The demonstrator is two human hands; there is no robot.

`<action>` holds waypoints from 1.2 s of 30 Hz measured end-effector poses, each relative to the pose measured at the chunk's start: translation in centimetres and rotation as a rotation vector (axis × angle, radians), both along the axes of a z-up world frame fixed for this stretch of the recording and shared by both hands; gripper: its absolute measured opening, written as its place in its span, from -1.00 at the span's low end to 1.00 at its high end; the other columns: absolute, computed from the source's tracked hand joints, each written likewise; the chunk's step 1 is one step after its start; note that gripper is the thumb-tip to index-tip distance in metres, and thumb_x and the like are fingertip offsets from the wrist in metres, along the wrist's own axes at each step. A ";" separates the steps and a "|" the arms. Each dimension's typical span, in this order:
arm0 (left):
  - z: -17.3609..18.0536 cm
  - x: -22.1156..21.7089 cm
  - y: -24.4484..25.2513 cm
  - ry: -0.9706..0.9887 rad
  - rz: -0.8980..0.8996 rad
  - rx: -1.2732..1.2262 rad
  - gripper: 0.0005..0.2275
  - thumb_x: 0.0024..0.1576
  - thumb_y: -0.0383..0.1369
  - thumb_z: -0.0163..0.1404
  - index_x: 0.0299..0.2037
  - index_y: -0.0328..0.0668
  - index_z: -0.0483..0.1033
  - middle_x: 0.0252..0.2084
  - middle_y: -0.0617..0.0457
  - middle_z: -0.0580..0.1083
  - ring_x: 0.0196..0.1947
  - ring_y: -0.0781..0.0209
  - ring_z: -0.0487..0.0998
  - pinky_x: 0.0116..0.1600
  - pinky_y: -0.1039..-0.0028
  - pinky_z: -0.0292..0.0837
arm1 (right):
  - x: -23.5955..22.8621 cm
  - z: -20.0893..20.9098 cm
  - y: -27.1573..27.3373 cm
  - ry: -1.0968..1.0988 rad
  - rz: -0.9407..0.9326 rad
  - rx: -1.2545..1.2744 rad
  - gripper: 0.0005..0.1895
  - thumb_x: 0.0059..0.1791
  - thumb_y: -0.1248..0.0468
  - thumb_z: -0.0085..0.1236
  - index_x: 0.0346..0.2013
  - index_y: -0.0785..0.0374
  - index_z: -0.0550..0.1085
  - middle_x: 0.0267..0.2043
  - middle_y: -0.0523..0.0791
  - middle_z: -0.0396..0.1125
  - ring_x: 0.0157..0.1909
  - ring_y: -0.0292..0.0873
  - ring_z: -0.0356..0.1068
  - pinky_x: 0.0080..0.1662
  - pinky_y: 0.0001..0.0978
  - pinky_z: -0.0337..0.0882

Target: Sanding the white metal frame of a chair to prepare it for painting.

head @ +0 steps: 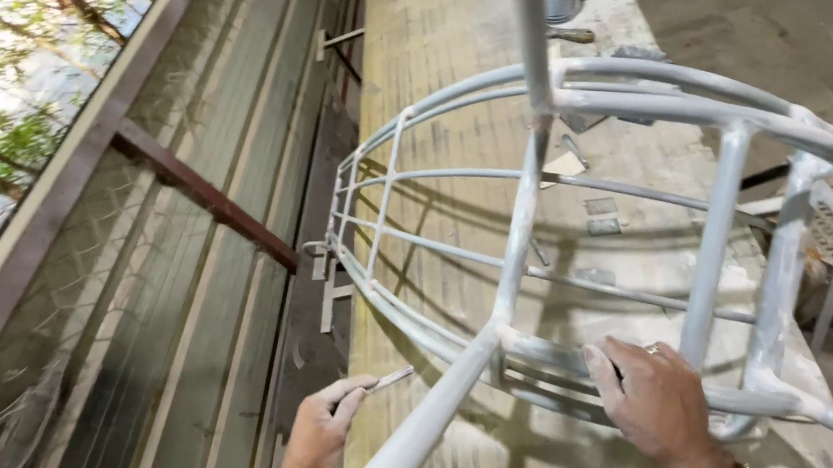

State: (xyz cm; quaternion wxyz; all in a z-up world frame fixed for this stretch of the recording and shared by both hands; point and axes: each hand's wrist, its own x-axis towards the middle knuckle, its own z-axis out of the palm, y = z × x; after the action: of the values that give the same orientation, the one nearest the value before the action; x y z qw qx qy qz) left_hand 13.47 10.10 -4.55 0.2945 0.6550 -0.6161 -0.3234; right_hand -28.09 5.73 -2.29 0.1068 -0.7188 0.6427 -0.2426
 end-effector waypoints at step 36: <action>-17.3 -11.6 10.1 0.520 -0.412 0.431 -0.77 0.19 -0.37 0.14 0.03 -0.17 0.69 -0.25 0.05 0.64 -0.28 0.29 0.58 -0.11 0.49 0.44 | 4.5 -17.5 18.0 -0.465 0.213 0.333 -0.65 0.00 0.13 0.23 0.08 0.07 0.52 0.03 0.05 0.42 0.15 0.11 0.47 0.08 0.07 0.43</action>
State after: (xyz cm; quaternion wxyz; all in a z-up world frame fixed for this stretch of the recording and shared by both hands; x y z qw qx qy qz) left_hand 1.87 20.19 -21.82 0.2256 0.4605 -0.5576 -0.6528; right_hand -23.62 23.72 -19.79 0.3921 -0.6802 0.5528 -0.2793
